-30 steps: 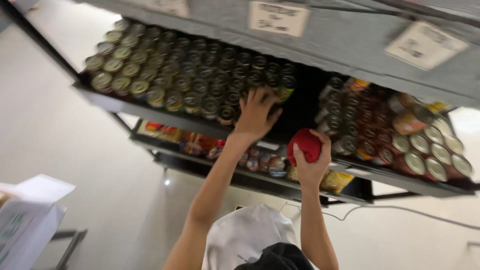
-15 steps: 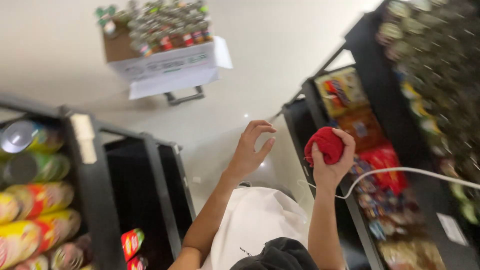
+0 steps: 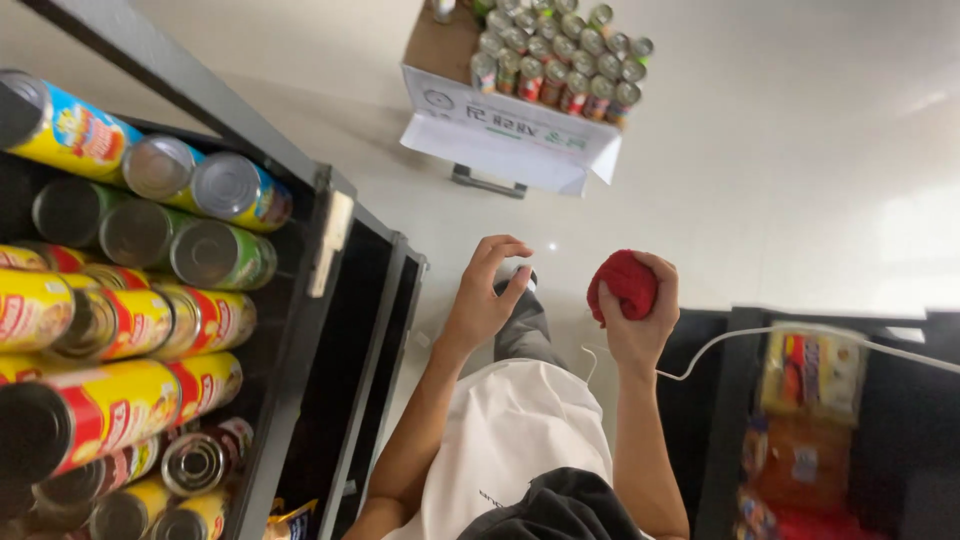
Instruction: The recorder is removing canned food items from a cardboard box, wiping them with a cloth, and placing them onto retail store shelves.
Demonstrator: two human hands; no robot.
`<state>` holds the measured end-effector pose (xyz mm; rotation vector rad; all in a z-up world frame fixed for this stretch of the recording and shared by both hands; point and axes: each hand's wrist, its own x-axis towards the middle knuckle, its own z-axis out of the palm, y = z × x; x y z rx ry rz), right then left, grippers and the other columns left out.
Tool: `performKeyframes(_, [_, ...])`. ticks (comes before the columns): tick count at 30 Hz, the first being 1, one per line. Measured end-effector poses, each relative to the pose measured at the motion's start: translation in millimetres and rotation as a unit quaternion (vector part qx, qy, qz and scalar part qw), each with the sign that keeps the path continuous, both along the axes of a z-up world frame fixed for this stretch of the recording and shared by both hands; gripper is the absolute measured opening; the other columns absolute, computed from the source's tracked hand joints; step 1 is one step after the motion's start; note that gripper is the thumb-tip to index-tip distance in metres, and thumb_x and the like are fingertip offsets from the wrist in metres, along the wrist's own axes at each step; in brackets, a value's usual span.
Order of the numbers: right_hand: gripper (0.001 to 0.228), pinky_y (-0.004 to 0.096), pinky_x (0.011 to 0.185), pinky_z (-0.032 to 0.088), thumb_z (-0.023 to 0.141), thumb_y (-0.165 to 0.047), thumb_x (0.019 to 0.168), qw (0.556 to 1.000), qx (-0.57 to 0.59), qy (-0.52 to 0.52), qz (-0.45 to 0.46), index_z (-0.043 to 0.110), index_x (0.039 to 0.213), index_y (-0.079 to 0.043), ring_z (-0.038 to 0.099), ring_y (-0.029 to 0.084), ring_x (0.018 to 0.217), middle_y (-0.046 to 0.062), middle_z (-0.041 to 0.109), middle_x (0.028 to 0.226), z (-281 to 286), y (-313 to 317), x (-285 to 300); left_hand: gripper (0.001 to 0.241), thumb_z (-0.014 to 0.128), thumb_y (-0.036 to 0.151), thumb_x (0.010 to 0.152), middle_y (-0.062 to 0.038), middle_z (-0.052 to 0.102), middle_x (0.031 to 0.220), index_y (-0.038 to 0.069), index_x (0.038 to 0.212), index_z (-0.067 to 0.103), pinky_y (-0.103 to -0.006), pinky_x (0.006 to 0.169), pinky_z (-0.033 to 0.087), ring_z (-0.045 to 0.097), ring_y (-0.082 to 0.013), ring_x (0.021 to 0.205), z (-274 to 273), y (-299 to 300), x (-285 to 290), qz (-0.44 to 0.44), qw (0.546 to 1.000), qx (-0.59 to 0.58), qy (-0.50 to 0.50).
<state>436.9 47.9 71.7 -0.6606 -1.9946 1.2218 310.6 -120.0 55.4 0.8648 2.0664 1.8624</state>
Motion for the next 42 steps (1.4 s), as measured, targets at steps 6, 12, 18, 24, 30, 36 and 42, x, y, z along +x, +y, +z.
performKeyframes(6, [0.048,0.032,0.088,0.059,0.079,-0.002,0.083,0.998,-0.029,0.002,0.055,0.058,0.126,-0.006,0.065,0.021,0.106,0.009,0.065,0.118,-8,73,-126,0.022,0.069,0.012,0.097,-0.01,0.061,0.127,0.005,0.118,0.066,-0.04,0.106,0.049,0.061,-0.028,0.123,8,55,-105,0.044,0.997,-0.044,0.049])
performKeyframes(12, [0.048,0.029,0.064,0.06,0.078,-0.006,0.08,0.99,-0.125,-0.02,0.069,0.057,0.124,-0.007,0.068,0.019,0.086,0.009,0.066,0.11,19,123,-229,0.028,0.071,0.014,0.095,-0.011,0.063,0.123,0.005,0.121,0.065,-0.0392,0.104,0.051,0.064,-0.0282,0.12,17,117,-207,0.059,0.993,-0.073,0.068])
performKeyframes(18, [0.048,0.029,0.073,0.062,0.079,-0.004,0.084,0.993,-0.092,-0.017,0.078,0.057,0.126,-0.005,0.067,0.02,0.099,0.01,0.066,0.118,-6,157,-299,0.032,0.072,0.018,0.096,-0.013,0.066,0.122,0.003,0.124,0.063,-0.0401,0.104,0.051,0.065,-0.0288,0.119,-15,152,-297,0.058,0.994,-0.076,0.05])
performKeyframes(24, [0.048,0.031,0.067,0.06,0.077,-0.008,0.082,0.984,-0.165,-0.069,0.006,0.057,0.125,-0.007,0.067,0.021,0.089,0.01,0.067,0.113,-4,174,-372,0.038,0.069,0.025,0.099,-0.016,0.066,0.124,0.001,0.127,0.062,-0.0422,0.103,0.049,0.063,-0.0322,0.119,-81,169,-427,-0.04,0.986,-0.157,0.042])
performKeyframes(30, [0.051,0.034,0.087,0.06,0.078,-0.007,0.081,0.985,-0.107,-0.12,-0.062,0.059,0.128,-0.007,0.067,0.023,0.107,0.01,0.067,0.119,-16,185,-442,0.038,0.073,0.014,0.094,-0.014,0.068,0.12,0.005,0.129,0.062,-0.0437,0.096,0.055,0.067,-0.0304,0.112,-170,218,-554,-0.057,0.969,-0.232,0.067])
performKeyframes(36, [0.052,0.034,0.096,0.058,0.08,-0.009,0.079,0.974,-0.113,-0.164,-0.112,0.061,0.128,-0.008,0.068,0.023,0.112,0.008,0.068,0.12,-26,185,-479,0.066,0.078,0.016,0.088,-0.011,0.076,0.086,0.008,0.146,0.046,-0.0479,0.073,0.057,0.073,-0.0337,0.083,-257,269,-624,-0.072,0.934,-0.346,0.047])
performKeyframes(42, [0.051,0.034,0.095,0.057,0.082,-0.01,0.08,0.975,-0.115,-0.158,-0.107,0.061,0.127,-0.007,0.067,0.022,0.111,0.008,0.066,0.12,-18,188,-497,0.076,0.083,0.017,0.084,-0.02,0.074,0.085,0.01,0.149,0.044,-0.0456,0.056,0.06,0.074,-0.0365,0.073,-278,302,-652,-0.139,0.86,-0.472,0.133])
